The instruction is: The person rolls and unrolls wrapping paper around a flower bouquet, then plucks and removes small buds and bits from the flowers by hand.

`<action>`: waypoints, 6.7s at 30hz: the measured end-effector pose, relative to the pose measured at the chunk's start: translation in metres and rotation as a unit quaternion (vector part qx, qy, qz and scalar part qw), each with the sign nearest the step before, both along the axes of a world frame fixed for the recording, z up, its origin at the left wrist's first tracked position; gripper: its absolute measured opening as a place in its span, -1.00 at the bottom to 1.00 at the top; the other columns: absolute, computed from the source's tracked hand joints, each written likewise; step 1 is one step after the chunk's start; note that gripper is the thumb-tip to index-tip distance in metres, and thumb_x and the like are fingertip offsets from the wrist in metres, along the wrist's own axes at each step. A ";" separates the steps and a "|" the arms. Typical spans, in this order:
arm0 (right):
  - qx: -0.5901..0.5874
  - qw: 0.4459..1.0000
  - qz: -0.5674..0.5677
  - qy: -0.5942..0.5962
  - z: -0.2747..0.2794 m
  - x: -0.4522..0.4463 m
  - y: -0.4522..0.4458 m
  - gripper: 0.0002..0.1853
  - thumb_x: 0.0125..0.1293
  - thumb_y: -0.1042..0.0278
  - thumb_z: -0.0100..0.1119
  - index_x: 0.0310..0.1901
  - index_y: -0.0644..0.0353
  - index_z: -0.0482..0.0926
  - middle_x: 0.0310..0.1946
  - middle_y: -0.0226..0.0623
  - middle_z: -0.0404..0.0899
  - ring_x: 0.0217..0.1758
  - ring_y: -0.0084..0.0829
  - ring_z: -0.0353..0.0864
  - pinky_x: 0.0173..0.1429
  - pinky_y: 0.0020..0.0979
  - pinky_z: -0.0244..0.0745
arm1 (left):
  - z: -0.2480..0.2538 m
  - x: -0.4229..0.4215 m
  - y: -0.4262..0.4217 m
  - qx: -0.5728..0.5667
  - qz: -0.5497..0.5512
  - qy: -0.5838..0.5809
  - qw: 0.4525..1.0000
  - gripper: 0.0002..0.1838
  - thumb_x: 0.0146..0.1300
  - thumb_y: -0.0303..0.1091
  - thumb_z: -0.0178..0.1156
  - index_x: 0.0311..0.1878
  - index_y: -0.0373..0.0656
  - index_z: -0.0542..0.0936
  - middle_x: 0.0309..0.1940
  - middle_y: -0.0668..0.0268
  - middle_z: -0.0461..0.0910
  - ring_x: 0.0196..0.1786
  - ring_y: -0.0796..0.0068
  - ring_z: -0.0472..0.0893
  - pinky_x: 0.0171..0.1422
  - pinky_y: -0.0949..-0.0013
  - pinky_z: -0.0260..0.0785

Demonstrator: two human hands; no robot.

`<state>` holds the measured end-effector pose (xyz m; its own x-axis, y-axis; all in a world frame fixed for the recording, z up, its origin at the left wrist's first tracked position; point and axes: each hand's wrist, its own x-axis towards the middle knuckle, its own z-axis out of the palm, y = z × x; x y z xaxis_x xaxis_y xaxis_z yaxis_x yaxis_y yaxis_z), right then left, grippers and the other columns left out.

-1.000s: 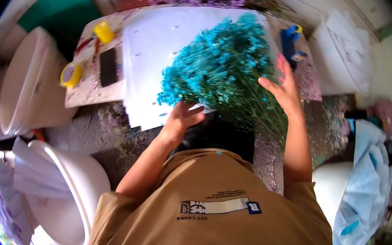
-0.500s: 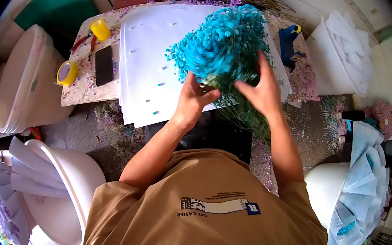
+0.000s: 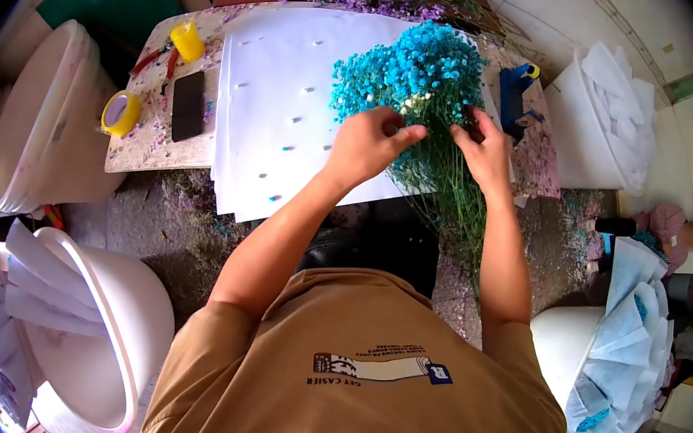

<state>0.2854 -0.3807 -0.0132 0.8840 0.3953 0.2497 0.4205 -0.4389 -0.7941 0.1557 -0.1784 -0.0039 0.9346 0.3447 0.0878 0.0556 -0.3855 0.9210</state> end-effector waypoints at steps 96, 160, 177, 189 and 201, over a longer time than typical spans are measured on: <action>0.656 0.681 -0.314 0.085 -0.105 -0.169 -0.361 -0.48 0.44 -0.02 0.19 0.18 0.25 0.47 0.22 -0.06 0.56 0.25 -0.16 0.53 0.31 -0.05 0.42 | 0.044 -0.014 -0.264 0.385 -0.516 -0.239 0.727 -0.91 0.24 -0.45 0.10 -0.22 -0.06 0.56 -0.38 0.26 0.61 -0.29 0.13 0.68 -0.30 0.10 0.50; 0.689 0.625 -0.368 0.016 0.012 -0.085 -0.326 -0.63 0.44 0.21 0.15 -0.50 0.03 0.27 -0.61 -0.49 0.21 -0.51 -0.50 0.29 -0.21 -0.30 0.39 | 0.042 0.066 -0.414 0.544 -0.603 -0.332 0.480 -0.83 0.16 -0.28 0.22 -0.35 -0.06 0.78 -0.41 0.32 0.75 -0.31 0.32 0.73 -0.32 0.20 0.48; 0.509 0.815 -0.235 -0.145 -0.015 -0.080 -0.361 -0.82 0.43 0.23 0.12 -0.23 0.09 0.37 -0.34 -0.40 0.33 -0.27 -0.42 0.40 -0.10 -0.28 0.46 | 0.192 0.117 -0.417 0.248 -0.751 -0.155 0.592 -0.65 0.36 -0.11 0.15 -0.09 -0.19 0.73 -0.36 0.27 0.72 -0.31 0.46 0.65 -0.19 0.30 0.49; 0.724 0.627 -0.274 0.082 -0.107 -0.032 -0.383 -0.66 0.40 0.22 0.20 -0.51 0.13 0.37 -0.52 -0.28 0.47 -0.34 -0.27 0.52 0.10 -0.09 0.57 | 0.275 -0.034 0.037 0.285 -0.303 -0.073 0.907 -0.71 0.36 -0.16 0.24 -0.16 -0.25 0.64 -0.41 0.24 0.63 -0.40 0.43 0.59 -0.29 0.34 0.40; 0.532 0.705 -0.277 0.378 -0.133 -0.064 -0.356 -0.19 0.31 -0.48 0.03 0.07 0.30 0.53 -0.02 -0.02 0.63 -0.02 -0.06 0.63 -0.01 -0.19 0.57 | 0.009 -0.216 0.086 -0.010 -0.304 0.381 0.873 -0.85 0.38 -0.31 0.24 -0.10 -0.15 0.64 -0.33 0.21 0.68 -0.30 0.45 0.62 -0.19 0.32 0.48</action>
